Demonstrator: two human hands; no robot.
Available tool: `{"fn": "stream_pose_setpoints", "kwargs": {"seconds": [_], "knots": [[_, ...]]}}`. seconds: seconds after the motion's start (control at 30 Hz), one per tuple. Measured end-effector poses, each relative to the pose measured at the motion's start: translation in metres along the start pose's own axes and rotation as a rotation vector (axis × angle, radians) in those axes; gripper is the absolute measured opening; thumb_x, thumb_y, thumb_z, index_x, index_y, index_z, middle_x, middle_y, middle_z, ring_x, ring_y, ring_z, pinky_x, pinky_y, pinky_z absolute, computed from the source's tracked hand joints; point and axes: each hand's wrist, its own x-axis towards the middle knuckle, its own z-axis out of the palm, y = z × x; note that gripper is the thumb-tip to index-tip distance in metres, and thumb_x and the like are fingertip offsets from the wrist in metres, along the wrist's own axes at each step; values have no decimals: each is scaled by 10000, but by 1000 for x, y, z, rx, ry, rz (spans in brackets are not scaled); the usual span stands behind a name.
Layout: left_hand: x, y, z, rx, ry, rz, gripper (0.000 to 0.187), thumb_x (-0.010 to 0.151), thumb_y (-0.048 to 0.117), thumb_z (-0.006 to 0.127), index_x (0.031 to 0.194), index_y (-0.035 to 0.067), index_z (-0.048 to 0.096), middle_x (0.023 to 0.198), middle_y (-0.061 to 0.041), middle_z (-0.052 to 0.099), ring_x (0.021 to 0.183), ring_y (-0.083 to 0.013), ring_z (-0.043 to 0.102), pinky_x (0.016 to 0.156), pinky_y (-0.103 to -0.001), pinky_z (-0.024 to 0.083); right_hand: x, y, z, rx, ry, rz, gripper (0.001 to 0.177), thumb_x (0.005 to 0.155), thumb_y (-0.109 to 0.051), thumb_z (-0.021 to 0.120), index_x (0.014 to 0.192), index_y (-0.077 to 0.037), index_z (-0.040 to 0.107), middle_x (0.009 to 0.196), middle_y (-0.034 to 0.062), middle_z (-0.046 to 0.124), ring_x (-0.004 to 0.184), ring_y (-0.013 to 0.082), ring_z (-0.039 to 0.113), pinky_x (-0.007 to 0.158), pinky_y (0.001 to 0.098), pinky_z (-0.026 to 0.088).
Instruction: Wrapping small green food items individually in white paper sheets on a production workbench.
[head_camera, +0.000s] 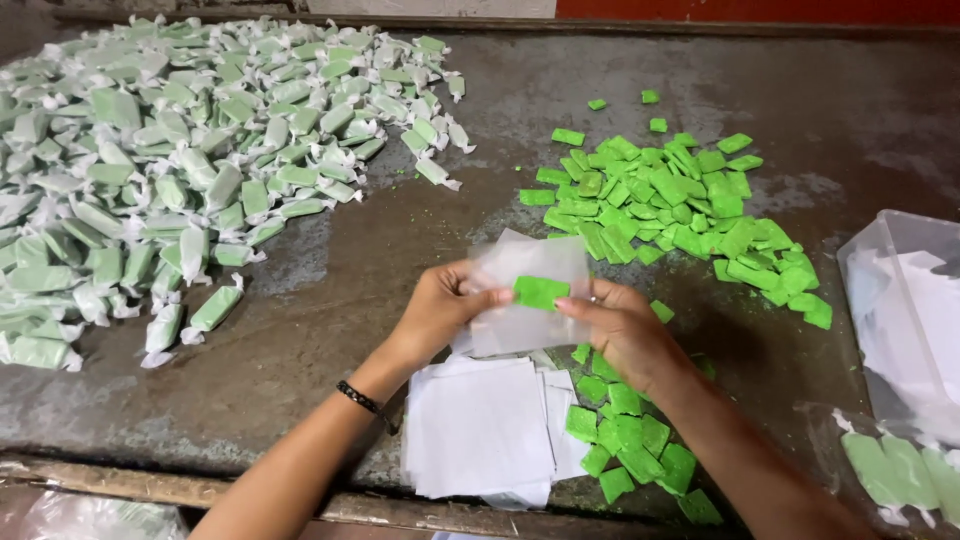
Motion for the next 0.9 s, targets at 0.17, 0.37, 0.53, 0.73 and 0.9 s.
{"fn": "stream_pose_setpoints", "kwargs": {"seconds": [0.17, 0.37, 0.53, 0.73, 0.9], "knots": [[-11, 27, 10, -10, 19, 105, 403, 700, 265, 839, 918, 33, 591, 643, -98, 609, 560, -132, 575, 490, -255, 455, 6, 7, -6, -26, 20, -63, 258, 794, -88, 704, 993, 39, 598, 869, 160, 667, 726, 238, 689, 693, 380, 573], [-12, 20, 15, -149, -94, 142, 558, 687, 11, 804, 1204, 17, 592, 886, -110, 713, 766, -147, 689, 696, -290, 592, 7, 9, -6, -163, 72, -127, 327, 721, -101, 783, 984, 28, 637, 843, 148, 689, 724, 229, 692, 678, 401, 586], [-16, 25, 16, -115, -178, 143, 605, 718, -39, 762, 1275, 44, 541, 887, -84, 718, 772, -100, 682, 703, -264, 599, 2, 0, 2, -255, 41, -140, 304, 742, -131, 775, 966, 35, 656, 850, 212, 705, 717, 281, 706, 705, 452, 589], [-10, 16, 14, -116, -157, 141, 546, 735, -22, 757, 1237, 29, 550, 842, -86, 713, 725, -106, 678, 669, -263, 605, 18, 17, -14, -232, 6, -144, 264, 757, -129, 763, 949, 26, 670, 838, 175, 719, 720, 217, 709, 691, 379, 580], [-13, 22, 14, -105, -143, 148, 534, 723, -4, 774, 1214, 19, 562, 832, -95, 717, 714, -109, 673, 666, -276, 609, 0, 1, 1, -232, -20, -117, 268, 786, -117, 721, 970, 71, 669, 843, 251, 715, 698, 291, 710, 672, 429, 582]]}}
